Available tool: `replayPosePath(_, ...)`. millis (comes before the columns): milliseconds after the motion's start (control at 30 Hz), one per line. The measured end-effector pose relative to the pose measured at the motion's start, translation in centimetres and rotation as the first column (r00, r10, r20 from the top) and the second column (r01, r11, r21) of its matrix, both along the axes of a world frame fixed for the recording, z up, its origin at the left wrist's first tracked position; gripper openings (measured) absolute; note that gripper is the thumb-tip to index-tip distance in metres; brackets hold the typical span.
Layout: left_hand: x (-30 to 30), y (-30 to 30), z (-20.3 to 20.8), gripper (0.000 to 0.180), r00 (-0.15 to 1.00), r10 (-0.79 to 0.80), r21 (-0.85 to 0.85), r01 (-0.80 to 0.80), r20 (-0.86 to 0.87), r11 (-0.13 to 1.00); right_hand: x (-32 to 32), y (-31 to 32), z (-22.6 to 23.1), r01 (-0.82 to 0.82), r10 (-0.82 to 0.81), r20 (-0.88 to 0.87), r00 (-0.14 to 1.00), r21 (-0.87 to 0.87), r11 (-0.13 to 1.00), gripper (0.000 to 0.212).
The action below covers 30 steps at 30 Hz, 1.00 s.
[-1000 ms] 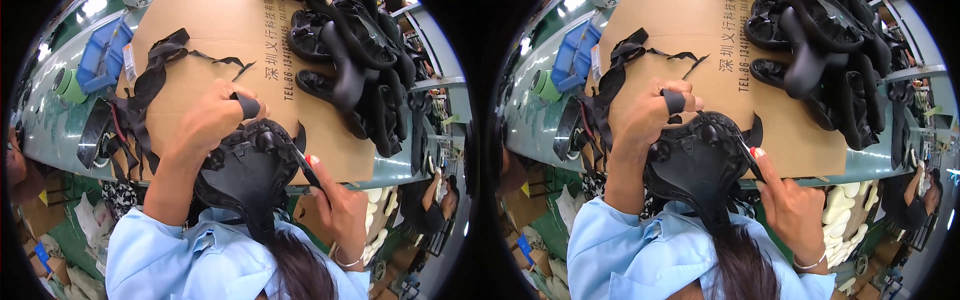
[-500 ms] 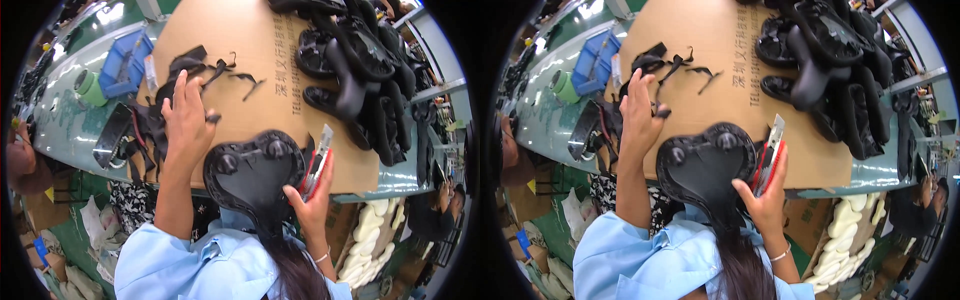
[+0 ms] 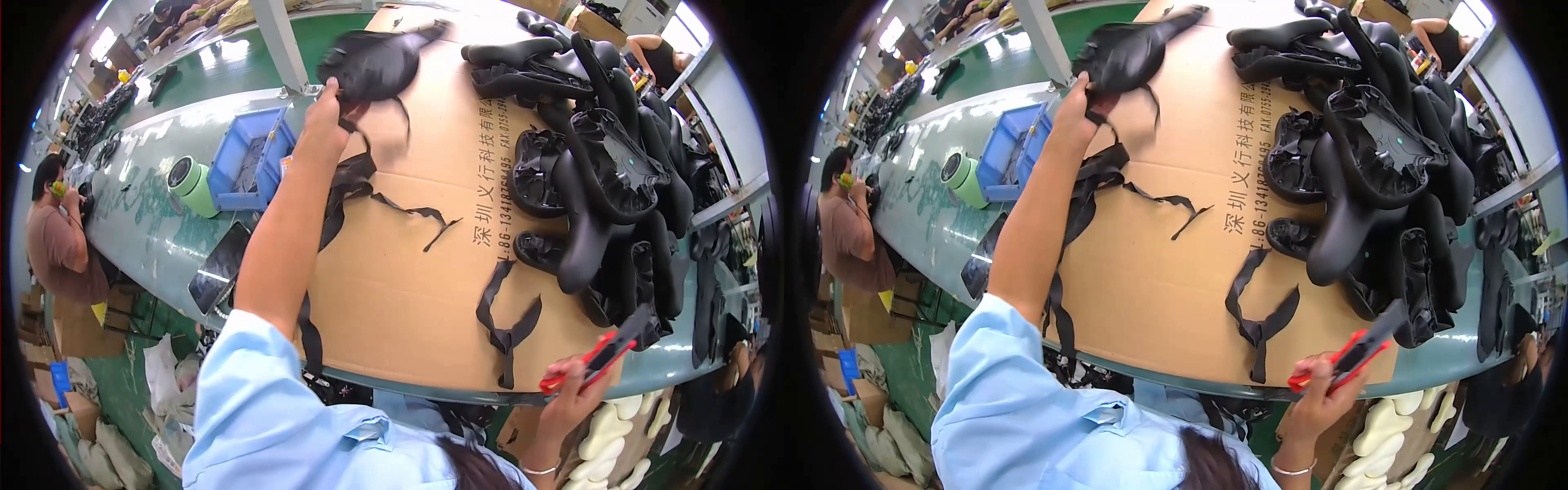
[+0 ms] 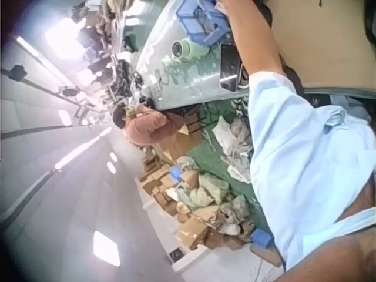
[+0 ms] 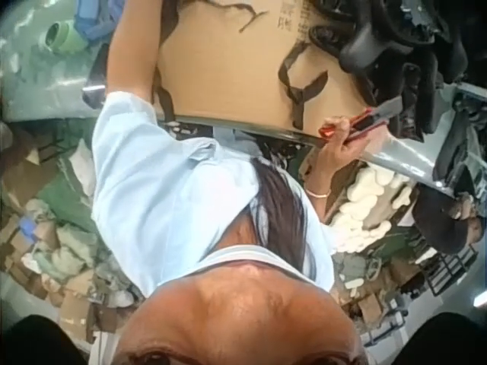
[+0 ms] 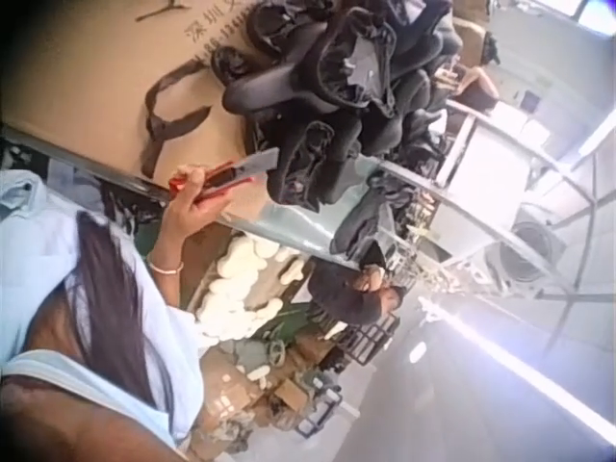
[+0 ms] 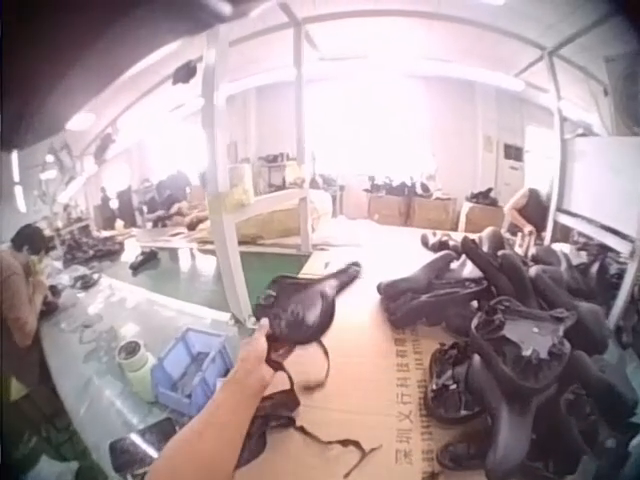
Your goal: Trim excess fabric or material from the base of bicycle seats using a utility knife.
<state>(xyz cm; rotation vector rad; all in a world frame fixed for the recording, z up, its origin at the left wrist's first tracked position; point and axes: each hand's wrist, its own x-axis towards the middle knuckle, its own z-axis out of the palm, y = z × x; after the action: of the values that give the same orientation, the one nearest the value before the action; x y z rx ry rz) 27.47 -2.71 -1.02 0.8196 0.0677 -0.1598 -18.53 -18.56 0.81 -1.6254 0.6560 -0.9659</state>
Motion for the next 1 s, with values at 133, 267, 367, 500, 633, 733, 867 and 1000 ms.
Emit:
replayPosePath(133,-2.6,-5.7,-3.7,0.017,0.847,-0.523,0.931,0.109,0.097,0.349,-1.3,-0.5,-2.6,0.065,-0.05,-0.164,0.985,0.09,0.994,0.044)
replayPosePath(267,-11.9,-6.8,-2.9,0.022,-0.011,-0.999,0.997,-0.058,0.048,0.049,-2.2,-1.6,-3.3,0.049,-0.022,-0.142,0.99,0.193,0.98,0.038)
replayPosePath(367,-16.1,-9.6,5.0,0.029,-0.095,-0.994,0.998,0.006,-0.059,-0.059,-1.9,-3.0,-3.1,0.13,-0.104,-0.156,0.982,0.167,0.977,0.038)
replayPosePath(500,-16.6,-17.2,5.6,0.049,0.55,-0.745,0.842,0.131,0.378,0.524,2.8,-4.8,-2.3,0.164,-0.168,0.044,0.985,0.085,0.983,0.039)
replayPosePath(633,-17.4,-25.9,7.1,0.081,0.834,-0.439,0.848,-0.064,0.335,0.526,5.1,-5.6,-0.5,0.044,-0.087,0.14,0.986,0.281,0.959,0.044)
replayPosePath(733,-13.4,-28.2,3.7,0.085,0.906,-0.424,0.683,0.301,0.014,0.665,5.4,-3.1,0.5,-0.007,-0.051,0.166,0.985,0.329,0.944,0.015)
replayPosePath(867,-15.2,-22.0,3.9,0.077,0.85,-0.494,0.312,0.426,0.183,0.849,2.1,-3.8,-1.9,0.017,-0.061,0.097,0.993,0.401,0.916,0.031)
replayPosePath(1000,-16.2,-11.6,3.6,0.072,0.704,-0.678,0.273,0.624,0.212,0.732,-2.0,-5.0,-3.7,0.117,-0.196,0.141,0.97,0.436,0.892,0.02)
